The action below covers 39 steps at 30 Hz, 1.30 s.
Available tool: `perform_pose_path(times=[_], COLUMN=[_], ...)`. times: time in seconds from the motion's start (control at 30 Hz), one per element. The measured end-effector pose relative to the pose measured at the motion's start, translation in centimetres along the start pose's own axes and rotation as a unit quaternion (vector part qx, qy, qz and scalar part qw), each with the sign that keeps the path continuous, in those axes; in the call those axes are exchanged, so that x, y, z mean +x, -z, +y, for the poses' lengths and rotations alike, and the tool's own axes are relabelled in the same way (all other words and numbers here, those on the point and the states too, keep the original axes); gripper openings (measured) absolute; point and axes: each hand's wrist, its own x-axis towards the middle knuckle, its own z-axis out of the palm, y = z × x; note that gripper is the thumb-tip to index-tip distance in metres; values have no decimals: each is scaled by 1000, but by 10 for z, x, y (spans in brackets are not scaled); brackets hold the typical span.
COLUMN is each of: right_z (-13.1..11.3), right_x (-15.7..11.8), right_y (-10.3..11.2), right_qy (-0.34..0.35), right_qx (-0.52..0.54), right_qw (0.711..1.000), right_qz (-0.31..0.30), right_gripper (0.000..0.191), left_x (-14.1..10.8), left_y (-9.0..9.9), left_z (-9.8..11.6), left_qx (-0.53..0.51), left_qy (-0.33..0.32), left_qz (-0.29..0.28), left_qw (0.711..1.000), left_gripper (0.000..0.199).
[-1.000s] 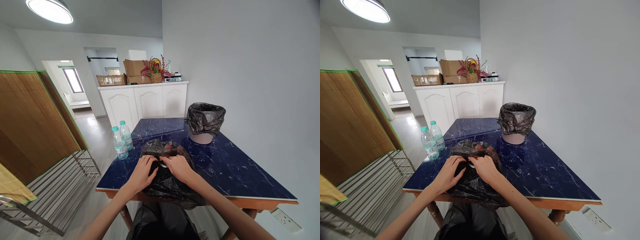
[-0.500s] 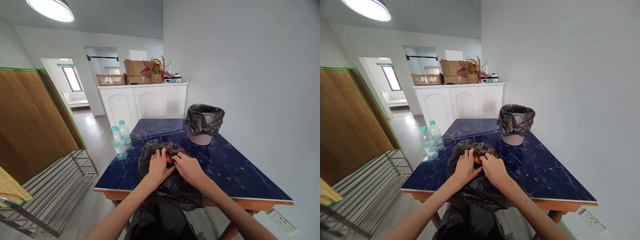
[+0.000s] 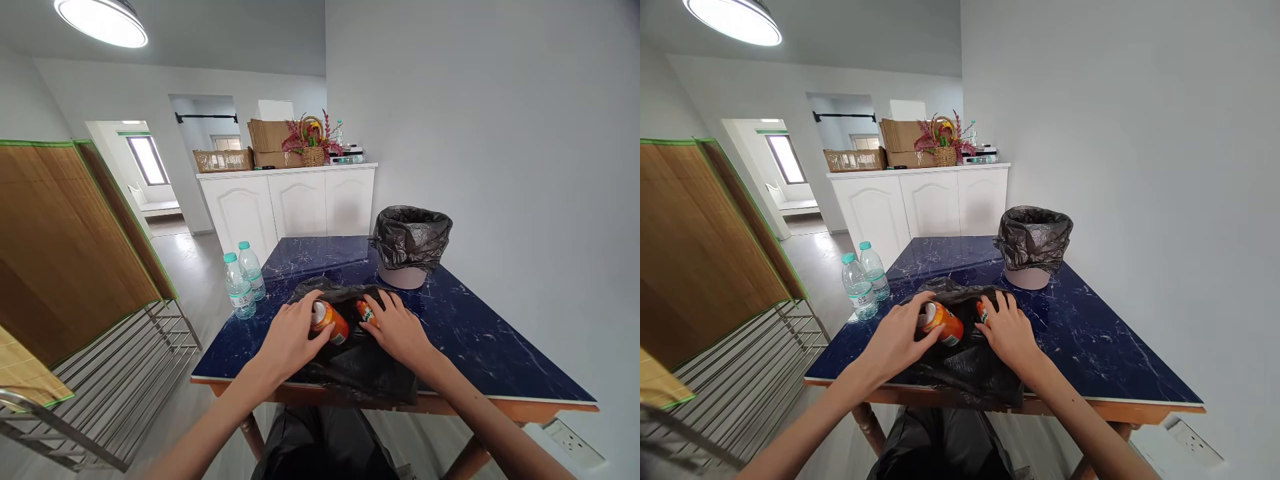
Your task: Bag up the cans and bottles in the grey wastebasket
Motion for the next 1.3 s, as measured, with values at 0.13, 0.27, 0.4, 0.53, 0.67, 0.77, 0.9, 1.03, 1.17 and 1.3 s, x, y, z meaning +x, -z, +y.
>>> perform_pose_path(times=[0.13, 0.27, 0.4, 0.53, 0.67, 0.77, 0.9, 1.03, 1.17, 1.3], right_z=[3, -5, -18, -18, -7, 1, 6, 9, 10, 10], right_x=[-4, -20, -41, -44, -35, -31, -25, -15, -7, -11], right_y=[-2, 1, 4, -4, -20, -28, -33, -38, -44, -42], right_qy=[6, 34, 109, 111, 74, 51, 2, -37, -52, -56], right_qx=[9, 1, 36, 39, -2, -25, -38, -39, -35, -27], right_qw=[1000, 999, 992, 992, 996, 997, 998, 998, 998, 998], right_qz=[5, 37, 50, 50, 56, 61, 55, 26, 18, 28], right_gripper=[54, 46, 40, 43, 41, 44, 46, 56, 62, 56], left_x=[-24, -47, -60, -62, -59, -57, -53, -52, -59, -69], left_y=[54, 99, 120, 113, 100, 92, 82, 72, 69, 75], left_z=[-21, -61, -97, -121, -138, -149, -158, -161, -154, -133], left_qx=[-60, 40, 121, 153, 155, 140, 125, 120, 117, 117], left_qy=[74, 181, 264, 339, 366, 365, 364, 353, 343, 312], left_qz=[37, 144, 155, 43, -11, -20, -15, 7, 31, 149], left_qw=[995, 972, 944, 927, 917, 920, 923, 928, 932, 931], left_gripper=[60, 70, 93, 97, 104, 106, 102, 102, 120, 122])
